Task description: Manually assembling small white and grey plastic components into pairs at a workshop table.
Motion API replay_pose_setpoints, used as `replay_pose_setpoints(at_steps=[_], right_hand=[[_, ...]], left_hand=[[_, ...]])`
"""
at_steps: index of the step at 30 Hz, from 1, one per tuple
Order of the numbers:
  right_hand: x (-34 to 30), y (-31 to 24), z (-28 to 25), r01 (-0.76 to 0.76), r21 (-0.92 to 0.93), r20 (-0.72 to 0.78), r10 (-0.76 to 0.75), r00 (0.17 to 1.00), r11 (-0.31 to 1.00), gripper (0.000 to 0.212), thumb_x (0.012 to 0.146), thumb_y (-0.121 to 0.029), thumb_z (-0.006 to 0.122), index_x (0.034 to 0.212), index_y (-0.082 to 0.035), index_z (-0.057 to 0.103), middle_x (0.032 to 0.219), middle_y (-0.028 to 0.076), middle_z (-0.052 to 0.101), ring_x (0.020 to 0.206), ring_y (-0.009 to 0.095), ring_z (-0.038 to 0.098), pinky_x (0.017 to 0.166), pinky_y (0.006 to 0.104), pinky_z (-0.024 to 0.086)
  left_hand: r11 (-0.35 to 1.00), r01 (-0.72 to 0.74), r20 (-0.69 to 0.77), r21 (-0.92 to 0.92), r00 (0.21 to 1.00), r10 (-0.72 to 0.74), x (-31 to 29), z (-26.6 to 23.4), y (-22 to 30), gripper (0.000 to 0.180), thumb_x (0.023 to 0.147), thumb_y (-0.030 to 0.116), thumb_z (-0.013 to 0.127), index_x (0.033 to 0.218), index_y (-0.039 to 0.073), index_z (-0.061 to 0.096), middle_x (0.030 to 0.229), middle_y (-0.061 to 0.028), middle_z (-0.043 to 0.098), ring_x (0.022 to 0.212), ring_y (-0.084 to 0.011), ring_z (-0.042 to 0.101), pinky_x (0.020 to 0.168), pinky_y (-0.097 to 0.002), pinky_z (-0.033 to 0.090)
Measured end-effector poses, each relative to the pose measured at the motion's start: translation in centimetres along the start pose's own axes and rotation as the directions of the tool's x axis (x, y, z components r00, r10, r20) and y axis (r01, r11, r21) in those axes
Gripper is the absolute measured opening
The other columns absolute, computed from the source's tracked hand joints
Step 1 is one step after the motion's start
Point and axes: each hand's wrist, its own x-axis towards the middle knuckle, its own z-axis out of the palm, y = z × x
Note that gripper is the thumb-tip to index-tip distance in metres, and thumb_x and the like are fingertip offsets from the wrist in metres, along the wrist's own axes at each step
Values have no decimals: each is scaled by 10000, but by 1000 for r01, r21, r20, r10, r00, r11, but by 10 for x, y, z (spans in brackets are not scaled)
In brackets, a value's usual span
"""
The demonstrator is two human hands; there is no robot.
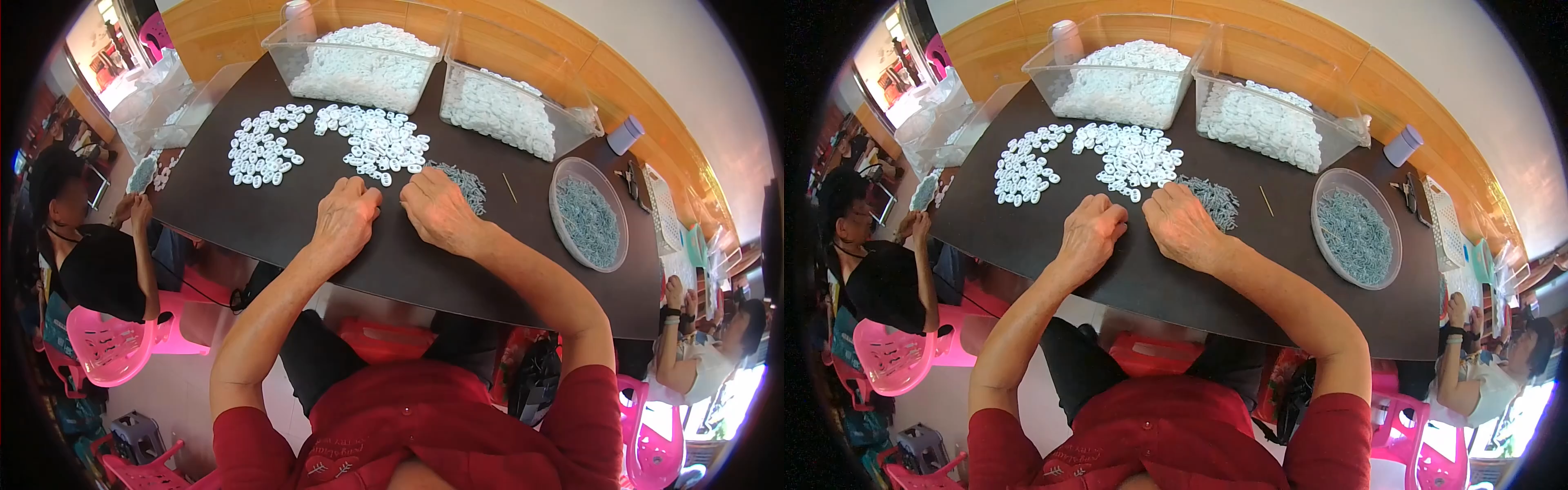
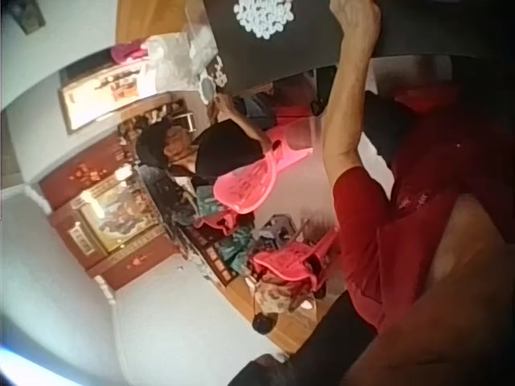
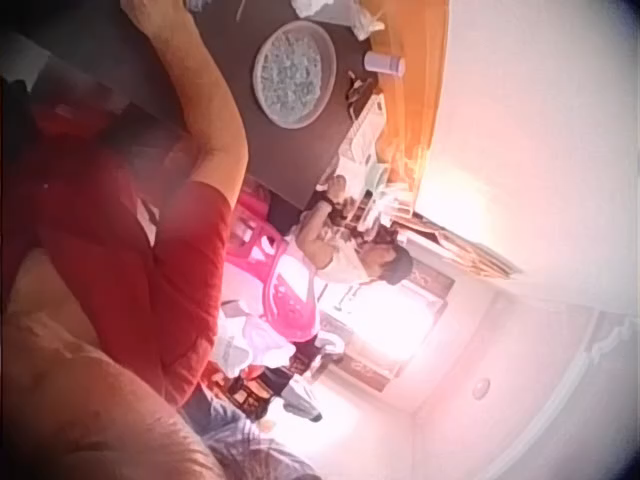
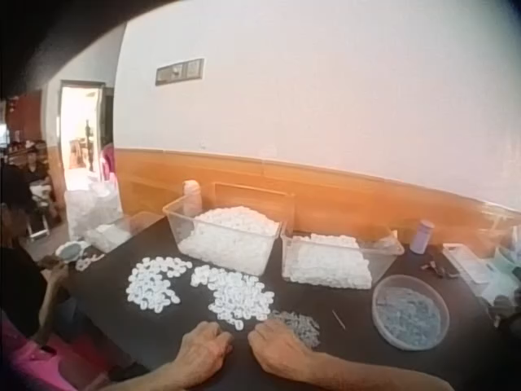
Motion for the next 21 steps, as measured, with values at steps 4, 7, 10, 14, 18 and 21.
replay_pose_setpoints(at_steps=[4,7,10,14,18,21], right_hand=[[0,-7,-11,-106,115,-51,112,992,988,120,728,13,625,765,-21,516,739,114,517,717,290,512,639,383,425],[-5,-9,-11,-170,181,-82,187,979,969,112,737,17,621,774,-23,523,730,107,531,706,289,524,619,382,429],[-8,-13,-13,-211,236,-91,238,967,949,111,736,14,627,769,-26,529,695,98,524,674,281,529,593,382,430],[-11,-20,-18,-282,278,-95,319,943,918,107,738,7,634,776,-28,541,678,93,521,648,269,525,580,372,428],[-14,-27,-22,-364,332,-60,405,912,870,124,737,12,635,843,-23,581,680,85,519,630,225,515,579,336,429],[-13,-34,-24,-421,395,-33,471,882,816,150,739,14,634,882,-20,603,692,67,517,620,177,502,576,297,426]], left_hand=[[997,-73,-21,17,997,74,-3,0,2,132,702,62,677,818,52,614,784,-81,522,788,-265,534,668,-378,456],[995,-96,-5,36,995,96,0,0,1,130,698,51,670,815,46,613,783,-88,522,775,-265,536,665,-383,461],[987,-124,19,100,992,123,0,2,0,132,691,31,658,813,36,610,783,-96,523,777,-268,540,664,-378,466],[973,-180,-33,146,982,187,-4,4,-2,49,700,14,587,747,16,570,772,-109,507,757,-278,530,627,-374,476],[984,-141,-98,106,984,151,-6,2,-3,174,695,-30,616,862,16,605,752,-97,512,786,-279,549,666,-356,470],[996,-93,-118,-12,989,91,-9,0,-2,170,734,-24,614,900,9,598,738,-86,540,705,-238,561,627,-329,469]])
